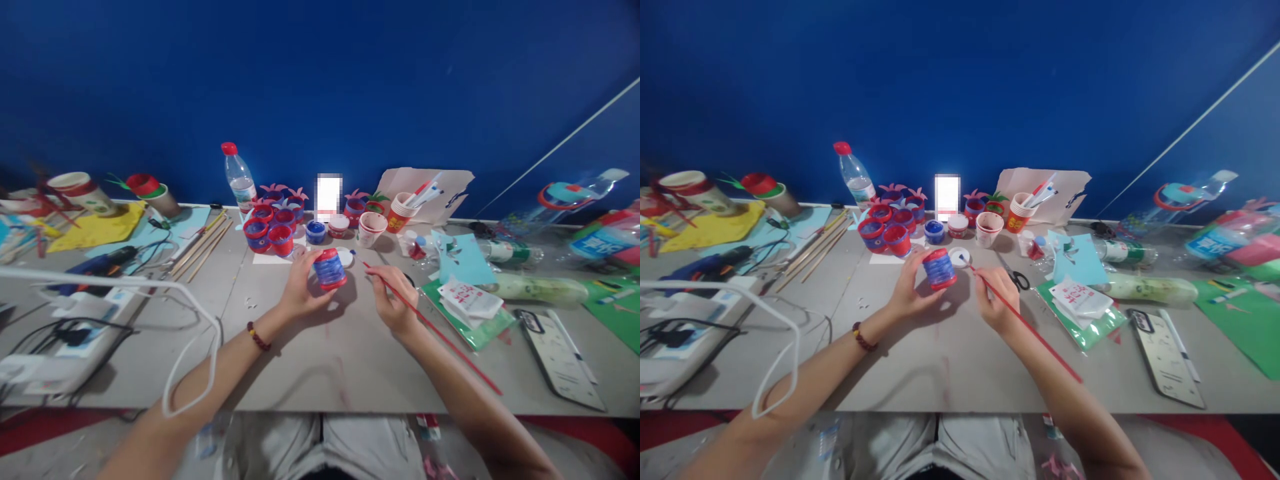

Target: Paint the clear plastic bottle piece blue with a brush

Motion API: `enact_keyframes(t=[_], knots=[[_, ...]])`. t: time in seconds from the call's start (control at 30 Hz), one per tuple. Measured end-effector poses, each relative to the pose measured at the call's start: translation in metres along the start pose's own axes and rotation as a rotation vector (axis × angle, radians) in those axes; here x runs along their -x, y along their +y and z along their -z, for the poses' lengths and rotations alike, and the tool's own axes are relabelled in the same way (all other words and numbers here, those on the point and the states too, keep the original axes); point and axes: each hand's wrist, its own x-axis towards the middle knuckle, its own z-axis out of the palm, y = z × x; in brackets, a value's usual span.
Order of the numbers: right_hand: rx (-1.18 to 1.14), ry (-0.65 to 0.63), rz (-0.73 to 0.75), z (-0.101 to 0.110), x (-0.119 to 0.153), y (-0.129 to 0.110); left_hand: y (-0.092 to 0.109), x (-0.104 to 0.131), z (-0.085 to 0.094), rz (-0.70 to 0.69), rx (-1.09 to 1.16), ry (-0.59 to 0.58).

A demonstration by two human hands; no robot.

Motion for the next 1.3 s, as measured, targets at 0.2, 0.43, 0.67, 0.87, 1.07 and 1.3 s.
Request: enact_keyframes(t=[0.2, 0.43, 0.67, 0.87, 1.07, 1.3], knots=[[-0.111, -0.141, -0.114, 0.001, 0.004, 0.008, -0.001, 0.003, 0.0, 0.003, 0.031, -0.057], [-0.333, -0.446, -0.249, 0.006, -0.003, 0.02, 0.0, 0.005, 0.005, -0.024, 0.152, -0.174], [-0.502, -0.564, -0.3, 0.007, -0.006, 0.023, -0.004, 0.006, 0.004, -0.053, 0.24, -0.249], [-0.507, -0.536, -0.312, 0.007, -0.006, 0.021, -0.002, 0.006, 0.004, 0.016, 0.208, -0.282], [-0.485, -0.469, -0.32, 0.007, -0.006, 0.021, -0.005, 0.006, 0.0, -0.023, 0.145, -0.193], [-0.506, -0.122, -0.564, 0.008, -0.006, 0.019, -0.009, 0.008, -0.002, 0.032, 0.036, -0.172]])
